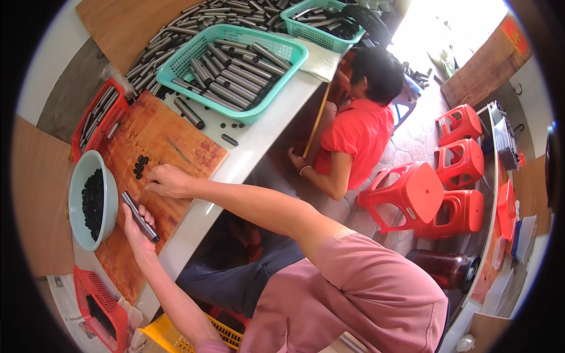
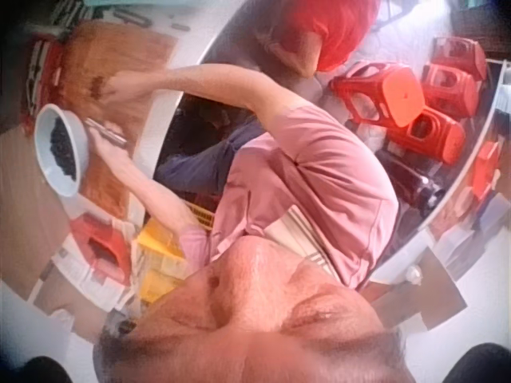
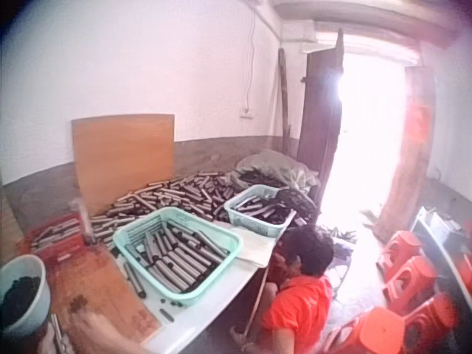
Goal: The person assembles small black circular components into cylindrical metal rods at a workbench. They pick up a rod, insert the black pieces one by one, and place the completed rods into a green basket. The process is repeated continuously with multiple rods and components.
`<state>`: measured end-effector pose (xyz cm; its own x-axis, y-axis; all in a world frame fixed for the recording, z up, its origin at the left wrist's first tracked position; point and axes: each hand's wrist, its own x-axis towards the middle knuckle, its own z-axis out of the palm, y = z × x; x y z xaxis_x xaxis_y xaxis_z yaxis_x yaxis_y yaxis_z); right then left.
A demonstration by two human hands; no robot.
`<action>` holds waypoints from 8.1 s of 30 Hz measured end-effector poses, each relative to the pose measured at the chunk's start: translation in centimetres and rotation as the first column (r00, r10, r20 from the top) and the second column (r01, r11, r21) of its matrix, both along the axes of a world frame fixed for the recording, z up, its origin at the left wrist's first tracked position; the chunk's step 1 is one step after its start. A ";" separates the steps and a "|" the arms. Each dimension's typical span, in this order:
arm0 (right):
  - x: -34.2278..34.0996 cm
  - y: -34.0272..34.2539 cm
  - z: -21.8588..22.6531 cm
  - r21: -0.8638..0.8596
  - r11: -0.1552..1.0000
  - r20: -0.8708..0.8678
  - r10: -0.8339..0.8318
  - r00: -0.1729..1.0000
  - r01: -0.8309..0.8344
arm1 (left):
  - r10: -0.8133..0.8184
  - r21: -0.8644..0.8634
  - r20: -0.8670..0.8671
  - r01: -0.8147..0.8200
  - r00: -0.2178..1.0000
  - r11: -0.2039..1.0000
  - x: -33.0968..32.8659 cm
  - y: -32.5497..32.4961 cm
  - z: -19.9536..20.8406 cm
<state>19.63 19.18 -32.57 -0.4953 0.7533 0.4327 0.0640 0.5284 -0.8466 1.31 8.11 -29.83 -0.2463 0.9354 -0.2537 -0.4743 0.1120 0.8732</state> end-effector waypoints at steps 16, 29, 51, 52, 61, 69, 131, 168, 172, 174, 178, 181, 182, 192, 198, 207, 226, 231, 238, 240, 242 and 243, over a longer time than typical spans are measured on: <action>0.5 -0.4 0.3 0.019 0.999 0.086 0.031 0.996 -0.032 | 0.004 0.185 0.266 -0.056 0.964 0.981 -0.4 -0.2 -1.2; 1.1 -1.3 2.5 -0.138 0.989 0.183 0.070 0.981 -0.045 | -0.112 0.228 0.306 0.041 0.945 0.973 0.1 -0.5 -0.4; 1.0 -1.6 3.0 -0.153 0.988 0.237 0.064 0.969 -0.028 | -0.025 0.190 0.188 -0.012 0.982 0.982 0.1 -0.7 -0.4; 1.0 -1.6 3.0 -0.153 0.988 0.232 0.060 0.971 -0.025 | -0.021 0.198 0.173 -0.014 0.985 0.980 0.0 -0.7 -0.6; 1.0 -1.6 2.9 -0.148 0.989 0.231 0.049 0.972 -0.014 | -0.079 0.173 0.226 0.040 0.971 0.984 0.3 -0.5 -0.3; 1.0 -1.6 3.0 -0.118 0.993 0.232 0.042 0.972 -0.015 | -0.046 0.171 0.305 -0.008 0.951 0.985 0.5 -0.5 0.3; 1.2 -1.5 3.1 -0.142 0.989 0.252 0.067 0.965 -0.032 | -0.110 0.158 -0.017 0.111 0.994 0.981 1.3 -0.6 0.2; -2.9 -3.5 5.0 -0.040 0.998 0.107 -0.042 0.993 0.046 | 0.002 0.175 0.136 -0.026 0.991 0.984 1.7 -0.1 0.2; -3.1 -3.8 4.8 -0.096 0.988 0.106 -0.108 0.988 0.119 | 0.019 0.165 0.120 -0.039 0.993 0.986 1.5 0.0 0.0; -3.2 -3.9 5.0 -0.197 0.972 0.083 -0.113 0.990 0.128 | 0.015 0.175 0.108 -0.034 0.994 0.984 1.3 -0.1 -0.1; -3.3 -4.1 5.5 -0.424 0.903 -0.039 -0.100 0.994 0.074 | -0.005 0.192 0.090 -0.012 0.996 0.981 1.3 -0.1 0.0; -3.0 -3.9 5.2 -0.462 0.885 -0.092 -0.100 0.991 0.047 | 0.022 0.207 0.101 -0.043 0.995 0.977 1.5 -0.1 0.0; -2.8 -4.0 5.3 -0.474 0.879 -0.100 -0.110 0.989 0.050 | 0.018 0.181 0.111 -0.038 0.994 0.983 1.4 -0.1 0.0; -0.5 0.1 6.2 0.580 0.804 0.130 0.070 0.989 -0.133 | -0.181 0.181 0.121 0.157 0.976 0.971 0.4 -0.5 -0.1; -0.3 0.3 8.1 0.608 0.719 0.335 0.152 0.930 -0.337 | -0.208 0.129 0.098 0.195 0.973 0.972 0.4 -0.7 0.8; -0.2 0.4 9.1 0.614 0.661 0.407 0.204 0.890 -0.432 | -0.224 0.126 0.082 0.213 0.971 0.969 0.5 -0.9 1.1; -0.1 -0.4 6.2 0.122 0.960 0.073 0.244 0.967 -0.251 | -0.177 0.156 -0.205 0.210 0.963 0.965 1.0 -0.2 0.0; -0.5 0.3 4.7 0.049 0.976 -0.004 0.211 0.977 -0.211 | -0.123 0.133 -0.201 0.151 0.972 0.980 1.9 -0.1 0.2; -0.5 0.1 2.7 -0.060 0.965 -0.157 0.242 0.957 -0.254 | -0.167 0.108 -0.267 0.201 0.949 0.974 1.6 0.0 0.0; -0.2 0.1 2.5 -0.091 0.958 -0.180 0.251 0.951 -0.271 | -0.161 0.092 -0.289 0.195 0.944 0.976 2.1 0.0 0.4; -0.3 0.1 2.3 -0.077 0.958 -0.182 0.257 0.949 -0.274 | -0.161 0.086 -0.307 0.195 0.938 0.977 2.2 0.1 0.6; -0.3 0.1 2.2 -0.068 0.960 -0.189 0.255 0.948 -0.272 | -0.164 0.090 -0.307 0.200 0.937 0.976 2.2 0.1 0.5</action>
<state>19.28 19.33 -30.41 -0.6037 0.6468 0.4660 -0.2215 0.4254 -0.8775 3.48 8.18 -29.28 -0.1159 0.9900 -0.0808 -0.1733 0.0599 0.9830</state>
